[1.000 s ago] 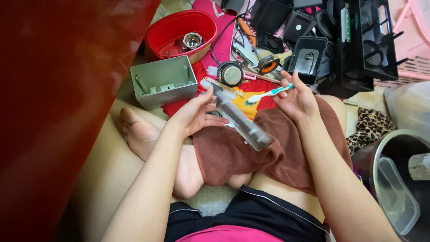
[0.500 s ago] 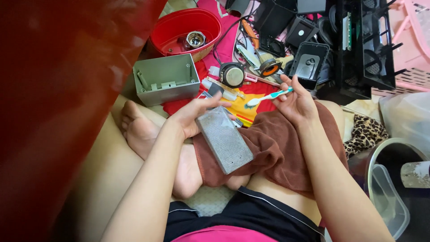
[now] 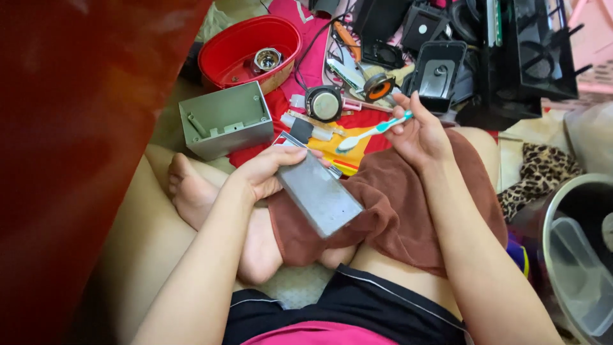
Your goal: Cleaning and polishing a small rectangular speaker component using a toothbrush and a cloth.
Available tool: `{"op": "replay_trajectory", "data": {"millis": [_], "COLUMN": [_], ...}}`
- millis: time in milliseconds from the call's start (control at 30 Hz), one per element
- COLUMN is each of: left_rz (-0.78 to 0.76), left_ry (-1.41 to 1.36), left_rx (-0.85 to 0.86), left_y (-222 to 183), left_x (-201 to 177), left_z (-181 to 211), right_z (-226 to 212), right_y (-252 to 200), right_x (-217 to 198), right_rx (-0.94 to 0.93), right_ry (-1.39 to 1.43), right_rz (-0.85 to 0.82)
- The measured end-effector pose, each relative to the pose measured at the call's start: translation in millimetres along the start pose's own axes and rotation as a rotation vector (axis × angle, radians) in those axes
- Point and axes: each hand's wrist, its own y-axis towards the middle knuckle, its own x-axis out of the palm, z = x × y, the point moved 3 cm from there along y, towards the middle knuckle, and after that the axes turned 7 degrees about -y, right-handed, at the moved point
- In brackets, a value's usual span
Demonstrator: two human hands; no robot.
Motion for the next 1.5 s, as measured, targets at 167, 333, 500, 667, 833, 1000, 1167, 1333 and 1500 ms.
{"op": "replay_trajectory", "data": {"millis": [167,333,500,667,833,1000,1167,1333,1500], "left_rz": [0.203,0.202,0.152,0.119,0.105,0.075,0.055,0.024,0.013], "left_ry": [0.019,-0.008,-0.035,-0.028,-0.031,-0.078,-0.103,-0.163,-0.147], "left_rx": [-0.142,-0.196,-0.197,-0.184,-0.143,-0.149,-0.133,-0.104,-0.068], "left_y": [37,20,19,16,4,9,16,15,4], "left_x": [-47,-26,-20,-14,6,1,-10,-8,4], "left_z": [-23,-19,-17,-14,-9,-12,-13,-12,-5], "right_z": [-1,-3,4,10,11,13,16,15,12], "right_y": [-16,-32,-23,-20,-10,-9,-8,-5,-8], "right_x": [27,57,51,52,39,41,39,36,38], "right_rx": [-0.028,-0.011,0.0,0.091,0.073,0.077,0.118,0.118,0.118], "right_ry": [-0.144,-0.252,-0.298,-0.344,-0.296,-0.307,-0.393,-0.353,-0.344], "right_rz": [-0.106,-0.354,-0.308,-0.197,-0.014,0.02,-0.073,-0.046,-0.023]}}
